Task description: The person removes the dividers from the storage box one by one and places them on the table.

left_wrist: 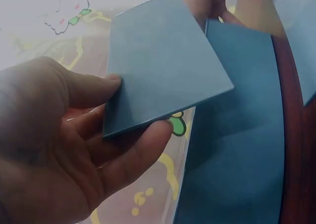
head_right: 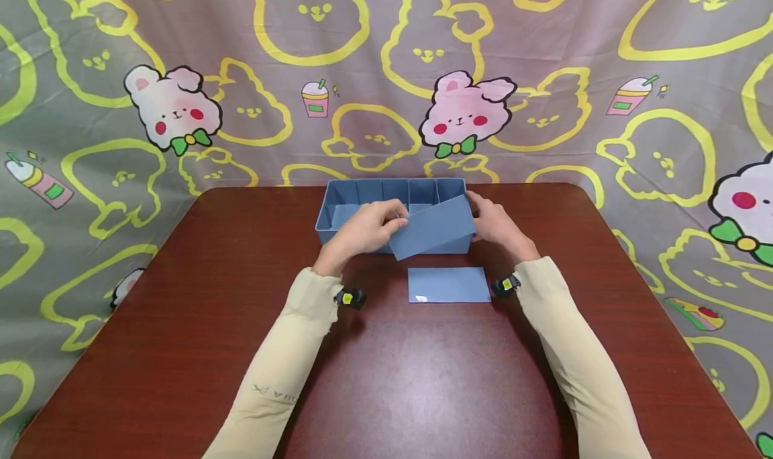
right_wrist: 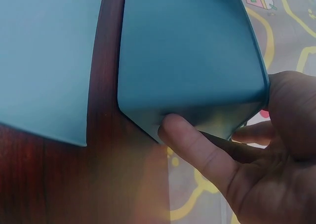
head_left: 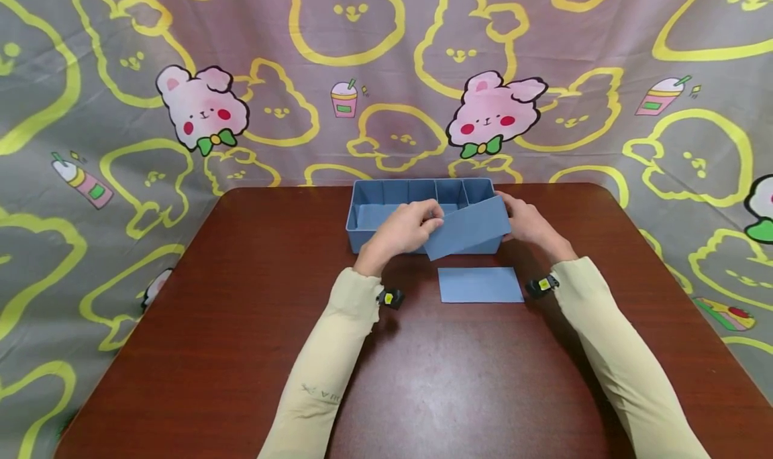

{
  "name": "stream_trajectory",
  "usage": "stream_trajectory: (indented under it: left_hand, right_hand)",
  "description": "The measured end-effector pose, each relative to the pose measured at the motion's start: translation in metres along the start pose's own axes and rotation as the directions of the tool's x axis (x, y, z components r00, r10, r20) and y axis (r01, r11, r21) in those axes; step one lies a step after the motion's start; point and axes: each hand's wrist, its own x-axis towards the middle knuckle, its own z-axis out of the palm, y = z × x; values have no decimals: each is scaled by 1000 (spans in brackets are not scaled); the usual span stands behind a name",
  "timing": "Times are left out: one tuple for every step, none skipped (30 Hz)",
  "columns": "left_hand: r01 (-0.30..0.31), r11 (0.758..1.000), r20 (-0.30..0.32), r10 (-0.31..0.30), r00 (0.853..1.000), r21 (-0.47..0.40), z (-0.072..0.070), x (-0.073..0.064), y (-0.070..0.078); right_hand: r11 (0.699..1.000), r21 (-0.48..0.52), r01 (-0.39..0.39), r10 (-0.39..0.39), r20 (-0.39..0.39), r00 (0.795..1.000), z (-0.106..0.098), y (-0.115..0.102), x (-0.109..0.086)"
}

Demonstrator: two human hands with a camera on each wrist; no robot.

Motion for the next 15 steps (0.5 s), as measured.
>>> stream_trajectory:
  left_hand:
    - [-7, 1000, 7, 7, 1000, -6, 1, -1, 1]
    - [-13, 1000, 11, 13, 1000, -14, 2, -1, 2]
    - [-19, 1000, 13, 19, 1000, -15, 4, -1, 2]
    - [-18, 1000, 19, 19, 1000, -13, 5, -1, 3]
    - [-17, 1000, 23, 17, 1000, -8, 6, -2, 4]
    - [-14, 1000, 27, 14, 1000, -3, 7, -2, 5]
    - [-6, 1000, 33, 6, 999, -2, 8, -2, 5]
    - [0, 1000, 39, 0, 999, 1, 9, -3, 6]
    - [5, 1000, 42, -5, 999, 4, 10, -4, 6]
    - [9, 1000, 46, -10, 999, 7, 10, -5, 7]
    - [10, 1000, 47, -11, 999, 13, 11, -6, 7]
    - [8, 1000, 49, -9, 999, 18, 12, -8, 8]
    - [5, 1000, 51, -7, 999, 25, 12, -9, 9]
    - [0, 999, 51, -2, 999, 36, 13, -10, 10]
    - [-6, 999, 50, 3, 999, 50, 14, -11, 10]
  right_hand:
    - [1000, -15, 12, -12, -5, 1000, 0, 0, -1]
    - [999, -31, 23, -23, -10, 1000, 1, 0, -2]
    - [999, -46, 27, -28, -16, 999, 1, 0, -3]
    - [998, -58, 27, -28, -20, 999, 1, 0, -3]
    - [998, -57, 21, -22, -21, 1000, 1, 0, -3]
    - [998, -61, 23, -24, -23, 999, 1, -1, -3]
    - [998, -60, 18, -19, -22, 1000, 0, -1, -3]
    - [998, -59, 12, -14, -21, 1000, 0, -1, -2]
    - [999, -53, 6, -7, -20, 1000, 0, -1, -2]
    - [999, -54, 5, -6, -18, 1000, 0, -1, -1]
    - [998, -56, 3, -4, -18, 1000, 0, -1, 0]
    - [998, -64, 6, -7, -18, 1000, -1, -1, 0]
    - [998, -60, -2, 1, -16, 1000, -1, 0, 1]
    - [998, -57, -6, 5, -12, 1000, -1, 0, 1]
    - [999, -46, -11, 11, -7, 1000, -1, 0, 1]
